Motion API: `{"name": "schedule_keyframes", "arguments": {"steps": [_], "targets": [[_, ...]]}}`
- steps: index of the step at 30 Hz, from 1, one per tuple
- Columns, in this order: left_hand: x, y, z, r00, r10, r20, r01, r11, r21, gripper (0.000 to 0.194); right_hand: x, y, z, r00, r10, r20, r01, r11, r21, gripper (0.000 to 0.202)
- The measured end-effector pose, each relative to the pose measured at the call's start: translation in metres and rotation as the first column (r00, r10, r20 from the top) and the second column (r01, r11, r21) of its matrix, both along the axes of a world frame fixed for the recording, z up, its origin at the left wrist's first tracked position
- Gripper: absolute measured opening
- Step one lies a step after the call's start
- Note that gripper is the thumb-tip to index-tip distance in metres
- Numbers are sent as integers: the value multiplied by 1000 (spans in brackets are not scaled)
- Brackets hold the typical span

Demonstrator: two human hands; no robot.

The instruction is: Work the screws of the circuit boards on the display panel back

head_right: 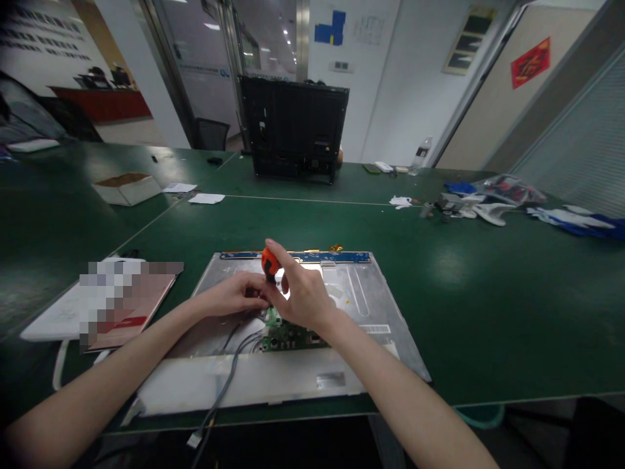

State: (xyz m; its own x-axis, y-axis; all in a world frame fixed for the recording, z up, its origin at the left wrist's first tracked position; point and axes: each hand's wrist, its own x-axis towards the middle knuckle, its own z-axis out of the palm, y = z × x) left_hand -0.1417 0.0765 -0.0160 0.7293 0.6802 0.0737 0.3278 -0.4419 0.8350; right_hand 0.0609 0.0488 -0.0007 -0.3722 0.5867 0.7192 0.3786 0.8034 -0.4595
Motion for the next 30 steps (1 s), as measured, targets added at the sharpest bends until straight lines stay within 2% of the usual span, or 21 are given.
{"name": "schedule_keyframes", "arguments": {"steps": [14, 21, 24, 26, 28, 30], "targets": [[2, -3, 8, 1000, 2, -31, -2, 1000, -18, 6, -1, -2, 1, 998, 51, -49, -49, 998, 24, 69], [1, -3, 6, 1000, 27, -7, -28, 996, -80, 7, 0, -7, 7, 982, 58, -181, -47, 997, 68, 64], [2, -1, 3, 999, 30, 15, -28, 991, -131, 12, 1, -9, 16, 974, 68, -217, -48, 994, 97, 61], [1, 0, 7, 999, 27, 23, -23, 987, -161, 16, 5, -11, 28, 970, 56, -235, -28, 992, 119, 57], [-5, -1, 18, 998, 59, 0, -58, 987, -147, 18, 13, -16, 45, 963, 12, -270, 28, 989, 144, 50], [-18, -7, 40, 988, 149, -34, -151, 984, -90, 19, 28, -25, 63, 938, -64, -341, 126, 979, 162, 41]]}}
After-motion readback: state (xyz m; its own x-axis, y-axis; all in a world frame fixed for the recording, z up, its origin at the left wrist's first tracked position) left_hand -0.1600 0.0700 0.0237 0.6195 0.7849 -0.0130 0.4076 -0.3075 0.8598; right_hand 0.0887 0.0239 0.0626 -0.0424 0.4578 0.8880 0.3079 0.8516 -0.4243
